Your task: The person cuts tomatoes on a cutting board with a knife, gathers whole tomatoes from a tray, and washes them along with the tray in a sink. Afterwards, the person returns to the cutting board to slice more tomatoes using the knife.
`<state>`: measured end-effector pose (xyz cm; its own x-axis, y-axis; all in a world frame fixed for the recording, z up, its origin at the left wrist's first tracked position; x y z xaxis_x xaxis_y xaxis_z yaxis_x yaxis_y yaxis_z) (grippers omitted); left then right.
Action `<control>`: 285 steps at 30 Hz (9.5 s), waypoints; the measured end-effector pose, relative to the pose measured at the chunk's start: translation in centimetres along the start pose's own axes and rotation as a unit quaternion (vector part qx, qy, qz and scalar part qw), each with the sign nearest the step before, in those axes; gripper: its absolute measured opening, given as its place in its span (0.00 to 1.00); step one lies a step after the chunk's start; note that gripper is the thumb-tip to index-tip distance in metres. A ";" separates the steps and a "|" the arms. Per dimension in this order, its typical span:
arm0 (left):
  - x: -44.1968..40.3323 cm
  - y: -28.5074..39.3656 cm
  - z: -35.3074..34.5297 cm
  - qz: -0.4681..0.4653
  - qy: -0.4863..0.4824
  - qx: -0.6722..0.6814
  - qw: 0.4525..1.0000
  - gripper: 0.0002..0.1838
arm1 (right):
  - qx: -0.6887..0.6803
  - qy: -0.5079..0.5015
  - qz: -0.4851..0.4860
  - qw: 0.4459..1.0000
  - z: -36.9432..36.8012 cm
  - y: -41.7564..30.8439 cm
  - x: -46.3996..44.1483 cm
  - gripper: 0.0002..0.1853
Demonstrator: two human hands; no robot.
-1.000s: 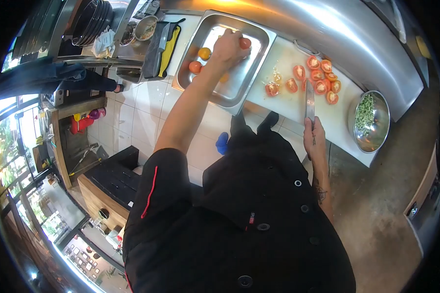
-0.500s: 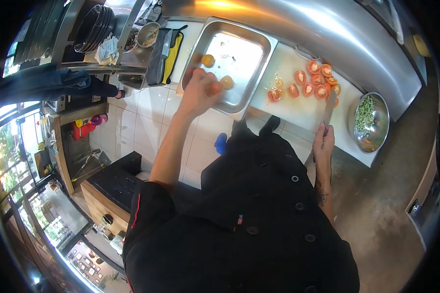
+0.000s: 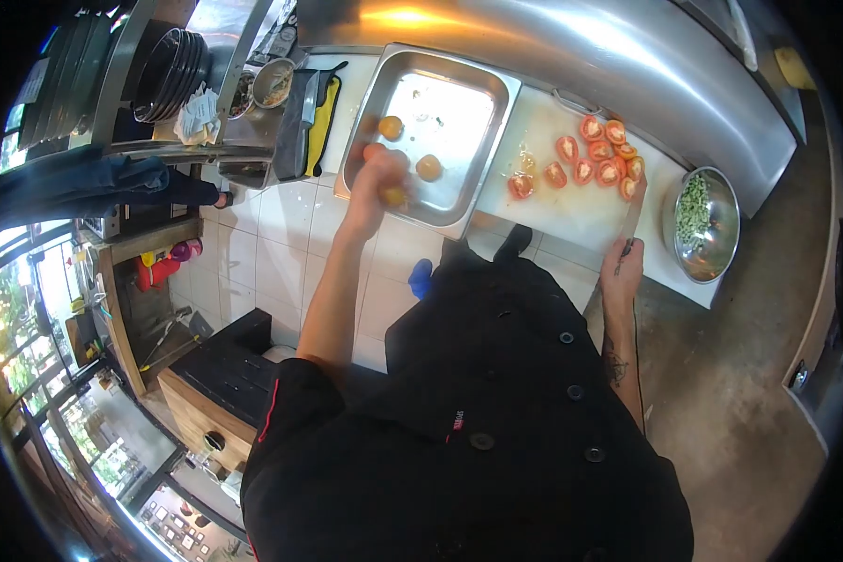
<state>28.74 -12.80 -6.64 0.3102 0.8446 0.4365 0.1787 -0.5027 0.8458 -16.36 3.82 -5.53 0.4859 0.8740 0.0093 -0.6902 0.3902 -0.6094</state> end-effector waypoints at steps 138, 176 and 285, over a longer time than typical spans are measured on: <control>-3.3 3.3 3.4 0.243 -0.066 0.263 0.931 0.15 | -0.558 -0.303 -0.208 0.744 -18.8 -22.7 -4.5 0.18; -4.2 -2.3 -5.0 -0.055 -0.099 -0.713 0.692 0.33 | -0.819 -0.264 -0.341 0.379 -16.3 -22.1 -5.2 0.28; -15.0 2.4 -2.1 -0.185 0.240 -0.347 0.888 0.32 | -0.801 -0.398 -0.402 0.195 -21.8 -23.1 -8.7 0.34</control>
<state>22.53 -26.33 -10.48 -0.1133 0.9932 0.0283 -0.4838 -0.0800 0.8715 7.05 -19.08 -8.85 -0.5862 0.7336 0.3438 0.8009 0.4606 0.3828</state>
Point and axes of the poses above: each hand's wrist, its own x-axis away from the middle knuckle, its own z-axis out of the back of the hand, y = z × x, the point moved 4 cm from there along -x, towards the middle knuckle, and after that the axes turned 7 degrees about z, right-handed, at the moved point
